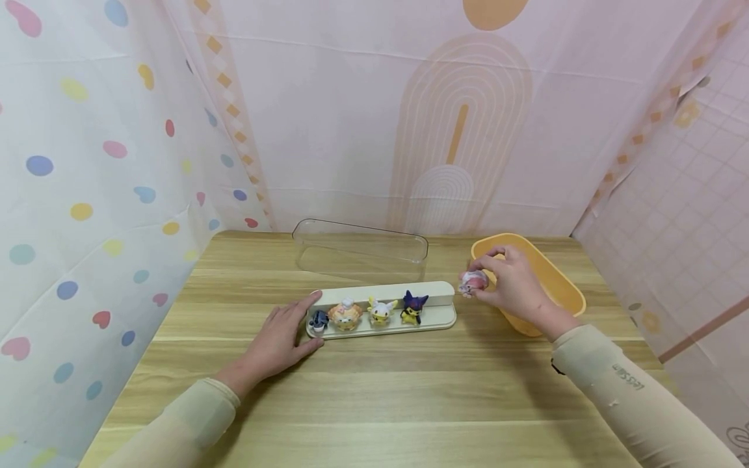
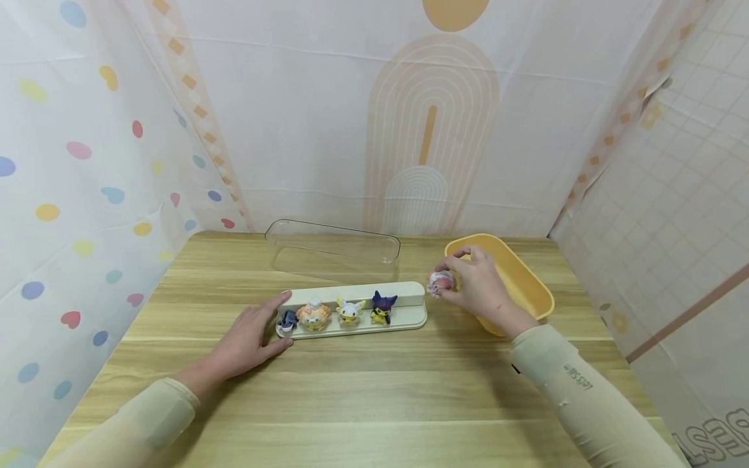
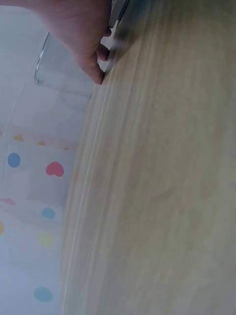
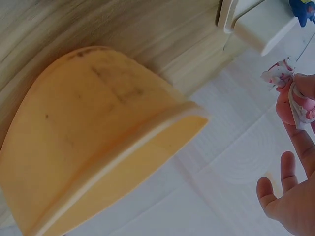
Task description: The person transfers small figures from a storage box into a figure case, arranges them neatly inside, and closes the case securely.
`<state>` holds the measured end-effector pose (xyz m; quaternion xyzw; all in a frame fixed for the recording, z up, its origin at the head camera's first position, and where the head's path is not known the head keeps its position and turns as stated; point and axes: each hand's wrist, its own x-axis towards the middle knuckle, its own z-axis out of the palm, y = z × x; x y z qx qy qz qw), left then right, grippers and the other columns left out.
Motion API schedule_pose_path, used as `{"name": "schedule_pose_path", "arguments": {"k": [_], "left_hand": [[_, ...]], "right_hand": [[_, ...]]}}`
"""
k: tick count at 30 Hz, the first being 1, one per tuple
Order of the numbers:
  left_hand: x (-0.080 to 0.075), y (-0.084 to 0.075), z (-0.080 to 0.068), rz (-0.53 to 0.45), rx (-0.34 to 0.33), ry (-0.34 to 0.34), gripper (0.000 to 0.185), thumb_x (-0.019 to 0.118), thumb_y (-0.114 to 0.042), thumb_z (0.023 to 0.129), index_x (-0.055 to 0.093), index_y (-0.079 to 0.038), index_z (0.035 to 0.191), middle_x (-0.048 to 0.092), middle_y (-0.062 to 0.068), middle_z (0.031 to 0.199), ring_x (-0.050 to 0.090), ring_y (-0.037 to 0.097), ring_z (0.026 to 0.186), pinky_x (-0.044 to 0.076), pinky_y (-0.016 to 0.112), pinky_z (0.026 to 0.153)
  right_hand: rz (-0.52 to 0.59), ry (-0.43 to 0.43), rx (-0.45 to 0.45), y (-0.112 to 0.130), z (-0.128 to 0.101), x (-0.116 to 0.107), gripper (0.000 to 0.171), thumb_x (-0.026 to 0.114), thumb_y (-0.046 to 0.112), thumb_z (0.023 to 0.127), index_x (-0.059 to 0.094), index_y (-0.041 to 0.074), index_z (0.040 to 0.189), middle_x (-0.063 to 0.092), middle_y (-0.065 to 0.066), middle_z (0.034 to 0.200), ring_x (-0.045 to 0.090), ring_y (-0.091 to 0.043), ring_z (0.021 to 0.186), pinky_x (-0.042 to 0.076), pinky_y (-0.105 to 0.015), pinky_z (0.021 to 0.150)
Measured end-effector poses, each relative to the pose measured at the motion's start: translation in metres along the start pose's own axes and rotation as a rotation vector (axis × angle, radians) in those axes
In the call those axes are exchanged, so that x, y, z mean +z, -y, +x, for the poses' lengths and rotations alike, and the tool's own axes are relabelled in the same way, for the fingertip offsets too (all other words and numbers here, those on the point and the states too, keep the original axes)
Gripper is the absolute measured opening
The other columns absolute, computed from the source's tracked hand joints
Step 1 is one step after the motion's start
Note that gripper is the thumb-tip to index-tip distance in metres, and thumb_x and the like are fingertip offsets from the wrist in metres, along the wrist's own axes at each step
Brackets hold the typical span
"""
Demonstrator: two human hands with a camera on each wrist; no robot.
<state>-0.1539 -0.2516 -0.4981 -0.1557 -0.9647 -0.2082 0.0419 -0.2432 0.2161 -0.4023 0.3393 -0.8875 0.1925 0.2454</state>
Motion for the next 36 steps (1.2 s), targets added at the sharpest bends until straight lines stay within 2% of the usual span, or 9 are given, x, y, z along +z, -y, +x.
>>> {"name": "schedule_pose_path", "arguments": {"k": [6,12,16,25,36], "left_hand": [[0.000,0.000,0.000,0.003,-0.001,0.000,0.097,0.082,-0.043,0.095,0.024,-0.027,0.171,0.055,0.023,0.158,0.054,0.051,0.142,0.030,0.078,0.122],[-0.001,0.000,0.000,0.001,0.005,-0.005,0.097,0.081,-0.043,0.095,0.024,-0.027,0.171,0.055,0.023,0.159,0.054,0.051,0.142,0.030,0.077,0.122],[-0.001,0.000,0.000,0.001,0.013,-0.012,0.097,0.081,-0.043,0.095,0.024,-0.025,0.171,0.056,0.023,0.158,0.055,0.051,0.141,0.031,0.077,0.121],[-0.002,-0.001,0.000,-0.002,0.010,-0.007,0.097,0.081,-0.043,0.096,0.024,-0.025,0.171,0.055,0.023,0.158,0.054,0.051,0.142,0.030,0.078,0.122],[-0.002,-0.001,0.000,-0.006,0.007,-0.001,0.097,0.081,-0.042,0.096,0.023,-0.025,0.172,0.055,0.023,0.158,0.053,0.051,0.143,0.030,0.077,0.122]], "right_hand": [[0.009,0.043,0.001,0.007,-0.001,0.004,0.038,0.100,0.008,0.066,0.076,0.011,0.096,0.072,-0.017,0.103,0.061,-0.041,0.105,0.047,-0.060,0.092],[0.021,0.160,0.080,0.017,0.000,0.005,0.034,0.097,0.011,0.071,0.075,0.012,0.097,0.070,-0.017,0.110,0.059,-0.039,0.113,0.045,-0.060,0.101],[0.017,0.211,0.104,0.022,0.000,0.008,0.034,0.097,0.014,0.073,0.075,0.014,0.099,0.069,-0.017,0.115,0.059,-0.040,0.118,0.046,-0.058,0.103],[-0.005,0.243,0.069,0.028,-0.001,0.019,0.035,0.099,0.020,0.073,0.075,0.017,0.098,0.070,-0.015,0.114,0.059,-0.038,0.116,0.047,-0.055,0.101],[-0.040,0.292,0.022,0.036,-0.003,0.034,0.037,0.098,0.019,0.072,0.074,0.016,0.100,0.075,-0.011,0.109,0.059,-0.036,0.118,0.045,-0.057,0.106]]}}
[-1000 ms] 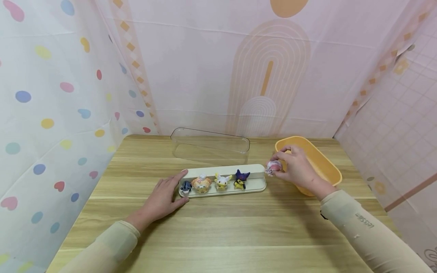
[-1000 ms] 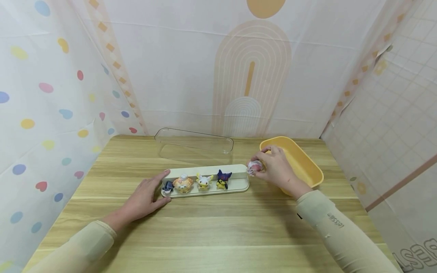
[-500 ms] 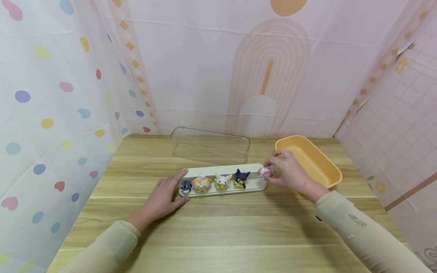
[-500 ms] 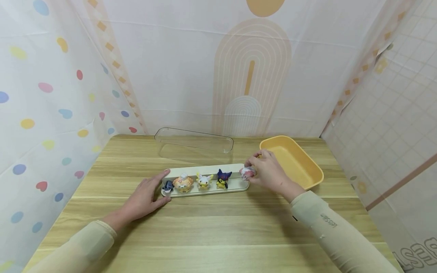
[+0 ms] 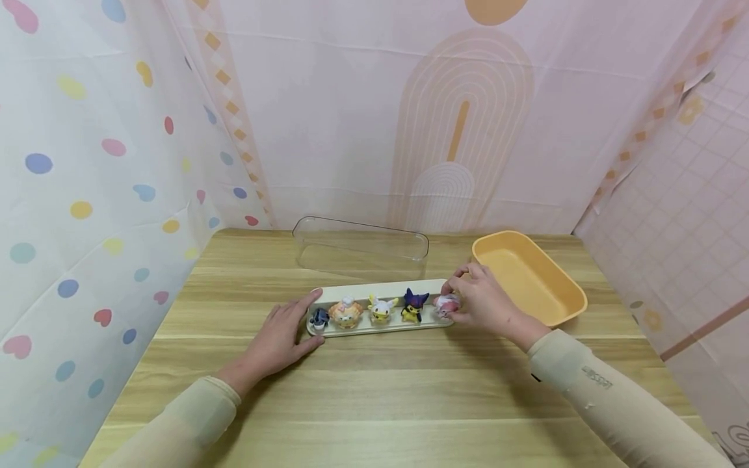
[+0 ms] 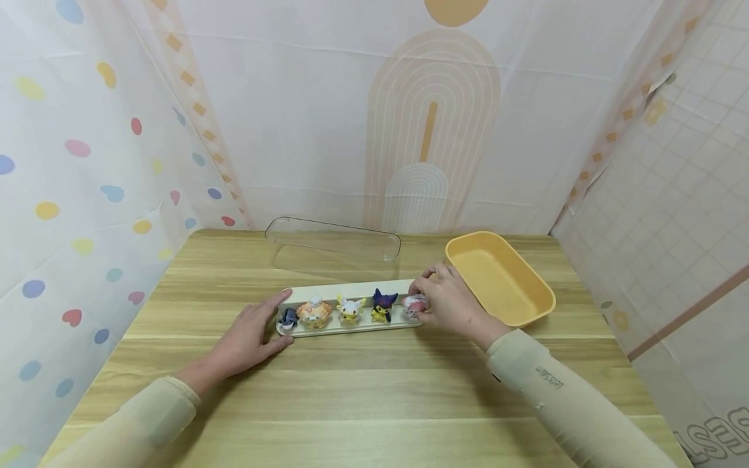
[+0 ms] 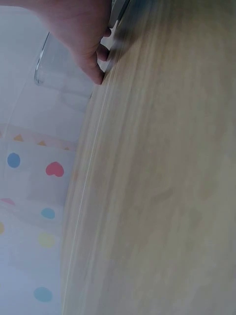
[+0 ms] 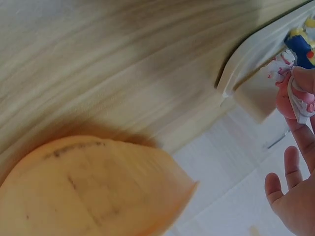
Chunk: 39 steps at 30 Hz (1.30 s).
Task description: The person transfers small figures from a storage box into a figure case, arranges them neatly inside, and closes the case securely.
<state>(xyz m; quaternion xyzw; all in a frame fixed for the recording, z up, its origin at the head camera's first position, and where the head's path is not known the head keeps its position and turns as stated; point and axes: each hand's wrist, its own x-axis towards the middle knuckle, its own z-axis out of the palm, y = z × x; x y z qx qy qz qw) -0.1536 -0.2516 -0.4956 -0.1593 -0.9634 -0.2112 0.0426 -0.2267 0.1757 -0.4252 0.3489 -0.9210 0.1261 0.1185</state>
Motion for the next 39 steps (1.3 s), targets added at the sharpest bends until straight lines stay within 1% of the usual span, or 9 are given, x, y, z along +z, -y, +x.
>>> {"name": "schedule_pose_path", "arguments": {"k": [7,11,15,21,34,39], "left_hand": [[0.000,0.000,0.000,-0.001,-0.003,0.000,0.097,0.081,-0.042,0.095,0.023,-0.026,0.172,0.056,0.023,0.158,0.054,0.050,0.142,0.030,0.076,0.122],[0.000,0.000,0.000,0.001,0.000,-0.007,0.098,0.082,-0.041,0.095,0.024,-0.026,0.171,0.056,0.023,0.158,0.054,0.051,0.142,0.030,0.076,0.122],[-0.001,-0.001,-0.001,-0.001,0.003,-0.014,0.098,0.083,-0.040,0.094,0.024,-0.026,0.171,0.056,0.024,0.157,0.054,0.051,0.141,0.030,0.078,0.121],[0.000,0.001,0.000,-0.002,-0.013,0.005,0.097,0.081,-0.043,0.095,0.023,-0.027,0.171,0.055,0.022,0.159,0.053,0.050,0.144,0.028,0.078,0.123],[0.000,0.001,0.000,0.006,-0.018,0.013,0.098,0.081,-0.043,0.096,0.022,-0.029,0.172,0.054,0.021,0.161,0.052,0.050,0.144,0.027,0.078,0.123],[0.000,0.001,0.000,0.008,-0.011,0.011,0.097,0.081,-0.043,0.095,0.023,-0.027,0.172,0.053,0.020,0.161,0.052,0.049,0.145,0.029,0.077,0.123]], "right_hand": [[-0.039,-0.007,-0.035,0.001,0.001,0.009,0.034,0.097,0.023,0.074,0.076,0.016,0.100,0.075,-0.007,0.105,0.059,-0.033,0.117,0.046,-0.056,0.107],[-0.054,-0.012,-0.046,0.002,0.002,0.010,0.034,0.097,0.023,0.074,0.077,0.016,0.100,0.076,-0.005,0.103,0.060,-0.032,0.116,0.046,-0.056,0.108],[-0.073,-0.024,-0.076,0.002,0.002,0.012,0.037,0.100,0.024,0.073,0.077,0.016,0.100,0.078,-0.001,0.100,0.060,-0.031,0.115,0.045,-0.055,0.108],[-0.093,-0.064,-0.122,0.002,0.002,0.015,0.040,0.101,0.025,0.072,0.075,0.016,0.101,0.079,0.001,0.099,0.062,-0.031,0.114,0.046,-0.055,0.108],[-0.069,-0.069,-0.105,0.004,0.002,0.014,0.040,0.101,0.025,0.074,0.075,0.015,0.102,0.080,-0.001,0.101,0.062,-0.031,0.114,0.046,-0.054,0.109],[-0.057,-0.042,-0.086,0.005,0.002,0.015,0.041,0.100,0.026,0.075,0.074,0.016,0.106,0.078,-0.001,0.105,0.062,-0.030,0.116,0.046,-0.052,0.109]]}}
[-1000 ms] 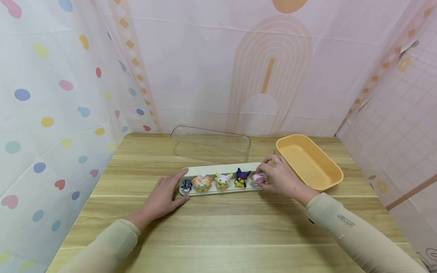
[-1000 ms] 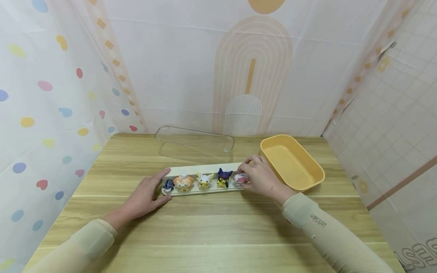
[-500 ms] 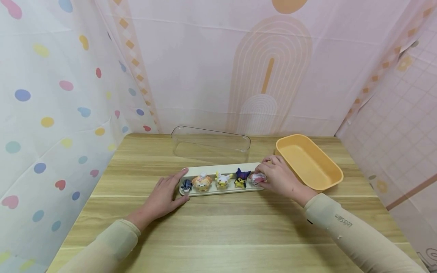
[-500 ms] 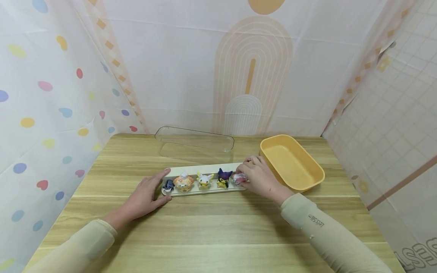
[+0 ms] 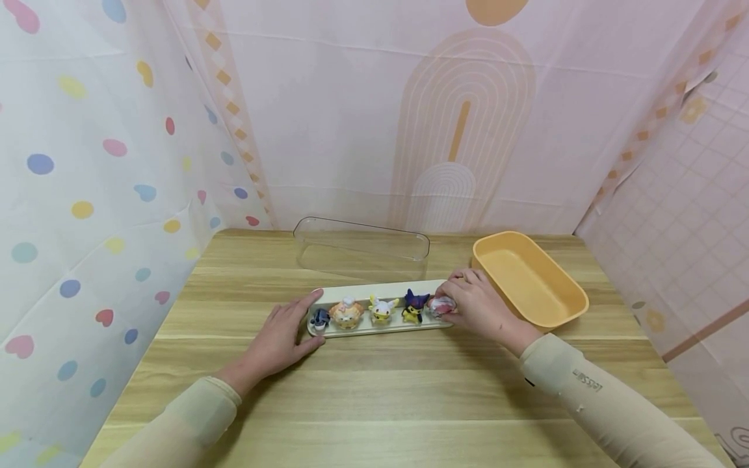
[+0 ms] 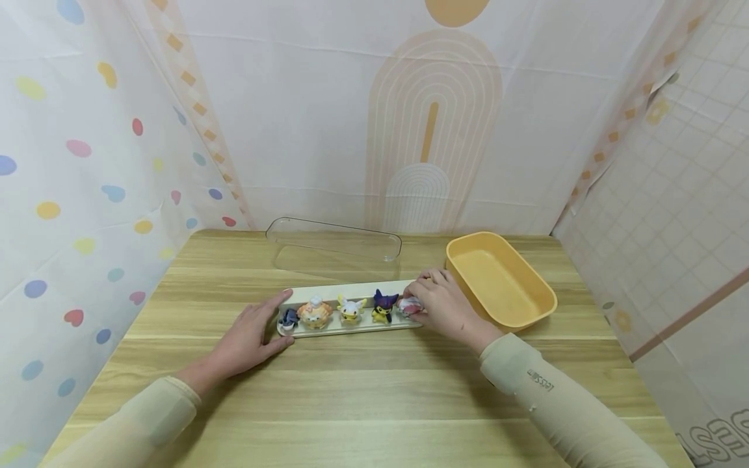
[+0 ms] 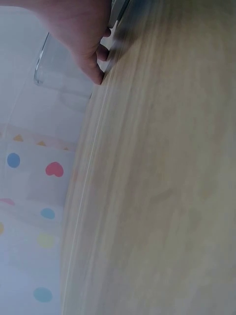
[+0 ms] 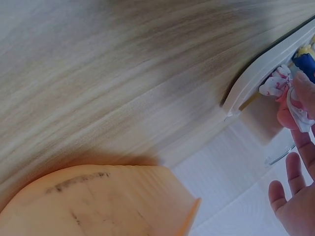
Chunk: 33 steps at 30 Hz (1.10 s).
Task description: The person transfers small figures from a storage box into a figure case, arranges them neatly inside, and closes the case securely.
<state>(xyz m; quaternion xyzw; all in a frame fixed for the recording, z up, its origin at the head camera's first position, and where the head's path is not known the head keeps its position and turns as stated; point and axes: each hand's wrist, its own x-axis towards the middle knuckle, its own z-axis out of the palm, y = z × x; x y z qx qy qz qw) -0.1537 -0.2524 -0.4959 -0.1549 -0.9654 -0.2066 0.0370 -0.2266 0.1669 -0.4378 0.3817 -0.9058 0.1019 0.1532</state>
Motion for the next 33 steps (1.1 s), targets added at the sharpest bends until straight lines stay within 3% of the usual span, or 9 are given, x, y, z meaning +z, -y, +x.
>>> {"name": "schedule_pose_path", "arguments": {"k": [8,15,18,22,26,29,31,33], "left_hand": [[0.000,0.000,-0.001,-0.002,0.007,-0.006,0.098,0.082,-0.043,0.095,0.023,-0.027,0.172,0.054,0.021,0.161,0.053,0.050,0.144,0.030,0.077,0.122],[-0.005,0.002,-0.001,-0.041,0.026,0.005,0.107,0.087,-0.044,0.089,0.023,-0.024,0.172,0.053,0.025,0.160,0.054,0.051,0.142,0.036,0.073,0.121],[-0.013,0.006,-0.001,-0.087,0.005,0.003,0.113,0.088,-0.051,0.086,0.022,-0.020,0.172,0.050,0.026,0.162,0.053,0.052,0.143,0.039,0.071,0.120],[-0.039,0.011,0.005,-0.223,-0.117,0.005,0.106,0.074,-0.056,0.097,0.011,-0.020,0.174,0.039,0.024,0.170,0.053,0.052,0.142,0.045,0.071,0.115],[-0.073,0.011,0.025,-0.496,-0.262,0.022,0.089,0.047,-0.059,0.110,0.002,-0.014,0.174,0.027,0.025,0.175,0.058,0.050,0.136,0.047,0.069,0.114],[-0.091,0.012,0.045,-0.686,-0.363,0.036,0.090,0.029,-0.068,0.110,0.006,-0.008,0.173,0.024,0.023,0.176,0.060,0.049,0.135,0.037,0.067,0.124],[-0.097,0.013,0.060,-0.754,-0.434,0.048,0.097,0.021,-0.077,0.105,0.010,-0.008,0.173,0.025,0.018,0.177,0.060,0.046,0.137,0.029,0.064,0.129],[-0.099,0.014,0.073,-0.803,-0.482,0.054,0.103,0.018,-0.082,0.101,0.014,-0.007,0.172,0.025,0.016,0.178,0.060,0.043,0.139,0.031,0.059,0.130]], "right_hand": [[0.022,0.035,0.042,0.000,0.000,-0.006,0.048,0.098,0.032,0.077,0.073,0.014,0.114,0.077,-0.004,0.114,0.062,-0.031,0.121,0.047,-0.052,0.111],[0.106,-0.050,0.046,-0.013,0.006,-0.028,0.057,0.094,0.038,0.081,0.071,0.006,0.123,0.078,-0.010,0.117,0.069,-0.033,0.112,0.056,-0.053,0.100],[0.161,0.011,0.135,-0.020,0.014,-0.042,0.060,0.088,0.037,0.089,0.066,0.004,0.134,0.076,-0.016,0.122,0.071,-0.034,0.104,0.059,-0.054,0.095],[0.262,0.099,0.281,-0.029,0.031,-0.062,0.066,0.083,0.037,0.095,0.057,0.003,0.145,0.071,-0.021,0.134,0.072,-0.036,0.108,0.061,-0.055,0.091],[0.374,0.195,0.360,-0.036,0.058,-0.071,0.076,0.081,0.039,0.096,0.050,0.004,0.155,0.062,-0.022,0.151,0.070,-0.038,0.121,0.060,-0.055,0.098],[0.438,0.300,0.396,-0.037,0.081,-0.067,0.085,0.079,0.044,0.096,0.042,0.005,0.162,0.055,-0.024,0.158,0.068,-0.041,0.128,0.057,-0.056,0.107],[0.465,0.367,0.414,-0.036,0.095,-0.060,0.090,0.079,0.047,0.096,0.038,0.006,0.165,0.052,-0.024,0.161,0.061,-0.043,0.138,0.051,-0.057,0.115],[0.463,0.418,0.410,-0.034,0.108,-0.052,0.095,0.080,0.049,0.094,0.036,0.005,0.166,0.051,-0.024,0.162,0.054,-0.044,0.146,0.044,-0.058,0.122]]}}
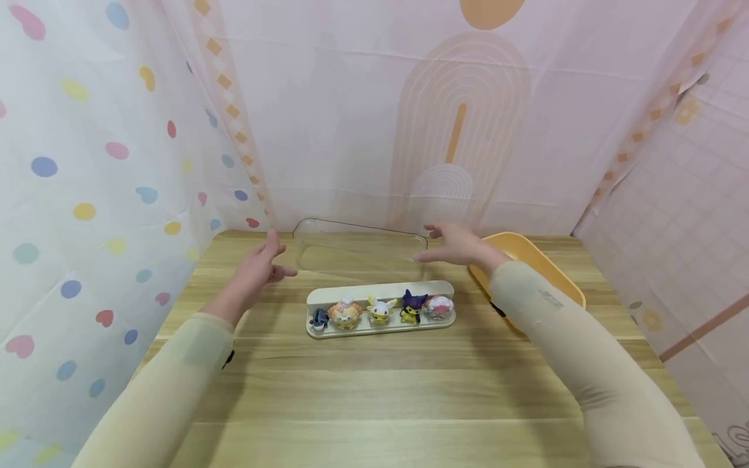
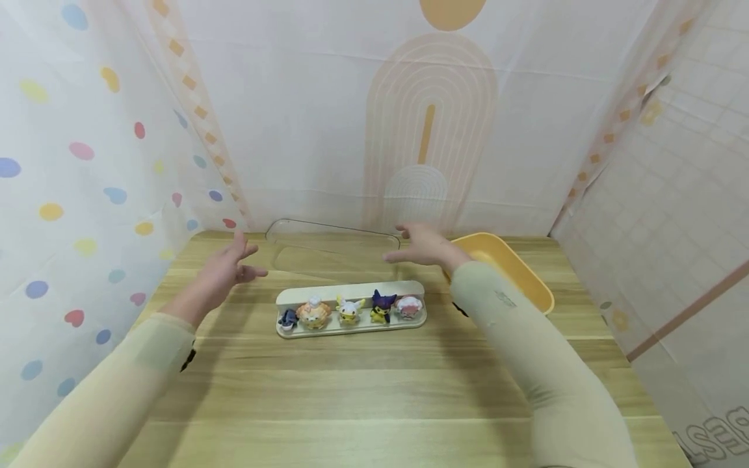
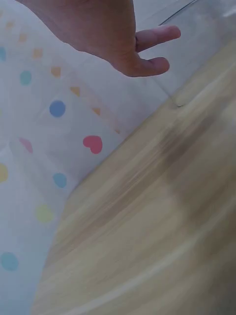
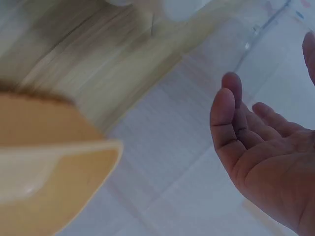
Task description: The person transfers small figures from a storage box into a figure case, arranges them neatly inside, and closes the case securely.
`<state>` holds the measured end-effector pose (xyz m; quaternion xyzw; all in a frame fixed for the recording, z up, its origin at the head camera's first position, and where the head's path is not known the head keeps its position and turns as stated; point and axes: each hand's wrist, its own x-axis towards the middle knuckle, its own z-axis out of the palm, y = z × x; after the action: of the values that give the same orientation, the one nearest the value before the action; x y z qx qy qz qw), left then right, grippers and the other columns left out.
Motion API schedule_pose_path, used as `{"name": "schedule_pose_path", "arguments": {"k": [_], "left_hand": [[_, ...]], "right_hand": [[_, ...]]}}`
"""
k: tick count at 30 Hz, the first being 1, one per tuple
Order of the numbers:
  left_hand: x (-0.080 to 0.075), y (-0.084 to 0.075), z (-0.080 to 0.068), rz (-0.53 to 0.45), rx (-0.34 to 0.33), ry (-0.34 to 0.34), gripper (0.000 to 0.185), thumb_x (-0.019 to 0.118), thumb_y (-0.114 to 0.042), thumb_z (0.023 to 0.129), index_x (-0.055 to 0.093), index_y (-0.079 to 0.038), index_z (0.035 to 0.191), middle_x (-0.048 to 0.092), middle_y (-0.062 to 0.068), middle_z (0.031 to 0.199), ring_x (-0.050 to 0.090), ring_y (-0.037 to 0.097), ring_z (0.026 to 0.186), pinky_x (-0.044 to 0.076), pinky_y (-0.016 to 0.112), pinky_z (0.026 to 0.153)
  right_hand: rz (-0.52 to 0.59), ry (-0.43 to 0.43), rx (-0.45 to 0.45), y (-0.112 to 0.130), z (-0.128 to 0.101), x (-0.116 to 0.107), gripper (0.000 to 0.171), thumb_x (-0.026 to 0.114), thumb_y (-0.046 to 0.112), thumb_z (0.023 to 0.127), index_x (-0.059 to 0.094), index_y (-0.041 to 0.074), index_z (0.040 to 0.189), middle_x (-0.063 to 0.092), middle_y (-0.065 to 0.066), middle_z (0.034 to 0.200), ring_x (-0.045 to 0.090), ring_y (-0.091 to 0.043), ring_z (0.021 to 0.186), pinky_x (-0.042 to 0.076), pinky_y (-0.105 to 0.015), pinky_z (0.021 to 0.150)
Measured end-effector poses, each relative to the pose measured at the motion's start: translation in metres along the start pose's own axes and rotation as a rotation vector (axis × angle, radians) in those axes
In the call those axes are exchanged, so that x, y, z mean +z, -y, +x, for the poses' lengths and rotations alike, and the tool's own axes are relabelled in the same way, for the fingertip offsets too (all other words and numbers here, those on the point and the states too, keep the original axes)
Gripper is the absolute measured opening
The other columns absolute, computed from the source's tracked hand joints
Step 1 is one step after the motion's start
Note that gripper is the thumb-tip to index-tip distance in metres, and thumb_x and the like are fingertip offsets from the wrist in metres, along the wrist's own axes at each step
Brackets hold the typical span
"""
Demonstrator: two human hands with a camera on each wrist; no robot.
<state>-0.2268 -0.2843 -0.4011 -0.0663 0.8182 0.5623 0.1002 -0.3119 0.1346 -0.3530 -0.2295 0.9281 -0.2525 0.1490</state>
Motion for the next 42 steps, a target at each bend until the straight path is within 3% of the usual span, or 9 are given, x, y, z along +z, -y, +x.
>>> {"name": "schedule_pose_path", "arguments": {"k": [4,9,17,22,25,28,34,38,42], "left_hand": [[0.005,-0.004,0.021,-0.026,-0.059,0.005,0.105,0.015,-0.084,0.099,0.012,-0.008,0.172,0.022,0.014,0.179,0.061,0.038,0.139,0.037,0.051,0.129],[0.017,-0.006,0.035,-0.011,-0.073,0.017,0.094,0.015,-0.076,0.106,0.009,-0.010,0.173,0.021,0.018,0.179,0.063,0.040,0.135,0.040,0.051,0.127],[0.032,-0.017,0.040,-0.106,-0.058,-0.029,0.096,0.020,-0.080,0.103,0.007,-0.018,0.174,0.018,0.019,0.179,0.065,0.015,0.096,0.053,0.040,0.109],[0.030,-0.030,0.034,-0.120,0.044,-0.117,0.092,0.024,-0.078,0.104,0.013,-0.019,0.174,0.024,0.022,0.175,0.056,0.028,0.126,0.042,0.048,0.120],[0.023,-0.037,0.022,-0.056,0.165,-0.156,0.082,0.027,-0.071,0.108,0.021,-0.022,0.173,0.023,0.017,0.178,0.033,0.039,0.159,0.023,0.057,0.134],[0.015,-0.041,0.002,-0.040,0.270,-0.134,0.074,0.028,-0.065,0.111,0.020,-0.024,0.173,0.017,0.010,0.180,0.010,0.034,0.168,0.009,0.059,0.137],[0.004,-0.041,-0.063,0.022,0.338,0.007,0.065,0.020,-0.057,0.114,0.011,-0.034,0.174,0.018,0.015,0.180,0.004,0.039,0.168,0.002,0.077,0.129],[0.007,-0.038,-0.106,0.090,0.395,0.043,0.056,0.020,-0.048,0.117,0.016,-0.038,0.172,0.022,0.014,0.179,0.006,0.042,0.167,0.002,0.084,0.124],[0.019,-0.034,-0.133,0.090,0.444,0.045,0.054,0.021,-0.041,0.118,0.016,-0.037,0.172,0.021,0.012,0.180,0.010,0.042,0.167,0.008,0.083,0.124]], "right_hand": [[-0.055,0.042,0.002,0.005,0.021,0.012,0.099,0.083,0.045,0.092,0.034,-0.001,0.165,0.048,-0.026,0.163,0.045,-0.045,0.153,0.038,-0.057,0.128],[-0.055,0.043,0.055,0.001,0.033,0.028,0.102,0.089,0.036,0.087,0.035,-0.004,0.162,0.048,-0.029,0.162,0.050,-0.046,0.148,0.044,-0.057,0.123],[0.058,-0.025,0.052,-0.007,0.034,0.025,0.101,0.093,0.029,0.079,0.038,-0.002,0.159,0.048,-0.026,0.162,0.049,-0.045,0.148,0.043,-0.057,0.124],[0.141,-0.081,-0.024,-0.008,0.026,-0.002,0.103,0.092,0.028,0.081,0.036,-0.002,0.162,0.049,-0.026,0.161,0.048,-0.045,0.149,0.041,-0.057,0.125],[0.171,-0.110,-0.046,-0.003,0.016,-0.021,0.103,0.094,0.030,0.080,0.039,0.003,0.162,0.051,-0.022,0.160,0.054,-0.042,0.143,0.041,-0.058,0.124],[0.145,-0.141,-0.074,0.005,0.000,-0.034,0.099,0.095,0.034,0.079,0.044,0.008,0.160,0.057,-0.017,0.156,0.057,-0.039,0.140,0.040,-0.059,0.124],[0.103,-0.140,-0.148,0.019,-0.041,-0.045,0.095,0.096,0.035,0.078,0.049,0.008,0.157,0.064,-0.012,0.149,0.051,-0.034,0.147,0.037,-0.059,0.126],[0.048,-0.149,-0.190,0.023,-0.069,-0.050,0.093,0.098,0.035,0.077,0.053,0.008,0.154,0.066,-0.011,0.145,0.051,-0.033,0.147,0.038,-0.061,0.124],[0.003,-0.172,-0.231,0.023,-0.087,-0.050,0.092,0.099,0.035,0.074,0.056,0.007,0.151,0.068,-0.012,0.144,0.050,-0.036,0.148,0.038,-0.063,0.124]]}}
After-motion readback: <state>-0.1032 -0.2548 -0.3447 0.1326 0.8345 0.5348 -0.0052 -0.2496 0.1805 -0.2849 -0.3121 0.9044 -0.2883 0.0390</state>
